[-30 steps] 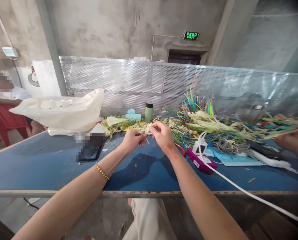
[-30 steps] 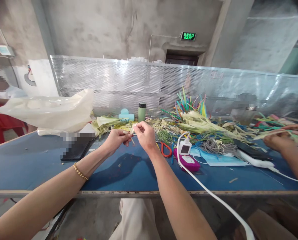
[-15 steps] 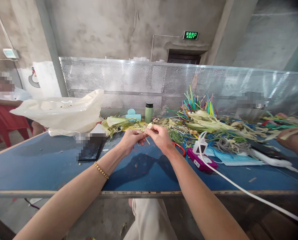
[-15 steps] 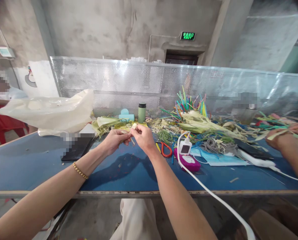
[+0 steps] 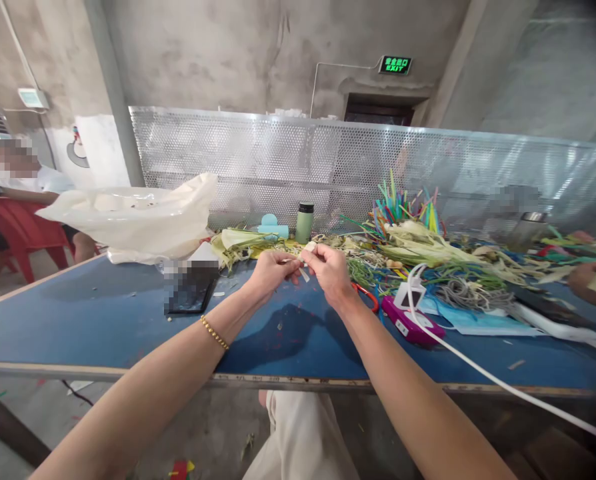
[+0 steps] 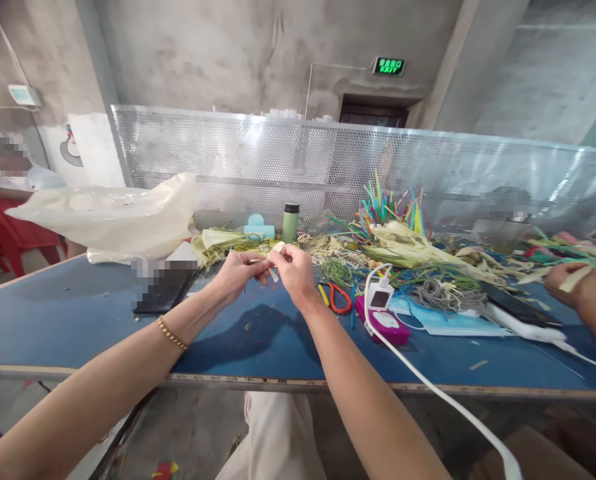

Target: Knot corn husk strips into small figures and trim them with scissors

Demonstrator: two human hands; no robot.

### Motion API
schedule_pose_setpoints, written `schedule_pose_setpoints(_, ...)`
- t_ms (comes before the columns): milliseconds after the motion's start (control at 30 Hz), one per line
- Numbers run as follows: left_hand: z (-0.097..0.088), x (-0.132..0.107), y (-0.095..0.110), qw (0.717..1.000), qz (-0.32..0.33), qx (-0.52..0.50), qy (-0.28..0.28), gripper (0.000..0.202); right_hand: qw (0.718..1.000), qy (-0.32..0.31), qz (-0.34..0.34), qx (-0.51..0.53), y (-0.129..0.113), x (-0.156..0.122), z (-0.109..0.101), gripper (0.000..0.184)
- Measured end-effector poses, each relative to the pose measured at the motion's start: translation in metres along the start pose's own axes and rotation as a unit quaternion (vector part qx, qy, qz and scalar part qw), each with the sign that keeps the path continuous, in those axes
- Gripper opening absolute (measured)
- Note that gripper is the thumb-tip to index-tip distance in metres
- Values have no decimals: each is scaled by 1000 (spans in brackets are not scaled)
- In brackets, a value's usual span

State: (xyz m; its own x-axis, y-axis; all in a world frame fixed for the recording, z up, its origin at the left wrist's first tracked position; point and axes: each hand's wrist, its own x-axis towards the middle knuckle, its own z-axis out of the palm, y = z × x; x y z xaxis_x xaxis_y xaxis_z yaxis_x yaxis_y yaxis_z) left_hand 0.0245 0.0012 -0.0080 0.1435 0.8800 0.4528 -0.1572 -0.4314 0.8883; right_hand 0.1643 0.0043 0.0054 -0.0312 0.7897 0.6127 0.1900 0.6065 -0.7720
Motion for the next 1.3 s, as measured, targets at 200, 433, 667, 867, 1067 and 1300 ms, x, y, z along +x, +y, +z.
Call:
schedule_pose_setpoints(200, -20, 8, 18, 992, -11, -77, 98, 11, 999, -23, 6, 29, -13, 18, -1, 25)
schedule_pose_setpoints(433, -26, 9, 12, 985, -81, -77, 127, 12, 998, 41, 41, 23, -14, 39, -15, 17)
schedule_pose_setpoints(667, -22, 9, -4, 975, -115, -94, 164, 9, 990, 90, 71, 83, 4, 47, -18, 15)
schedule_pose_setpoints(867, -29, 12, -15, 958, -127, -92, 240, 14, 987, 81, 73, 115, 0, 36, -15, 19)
schedule_pose_setpoints(1067, -15, 8, -17, 973, -159, -65, 153, 18, 992, 2, 75, 97, -9, 20, -9, 21)
schedule_pose_setpoints(1300, -7, 7, -25, 973, -164, -76, 145, 18, 990, -27, 63, -122, 20, 23, -7, 19)
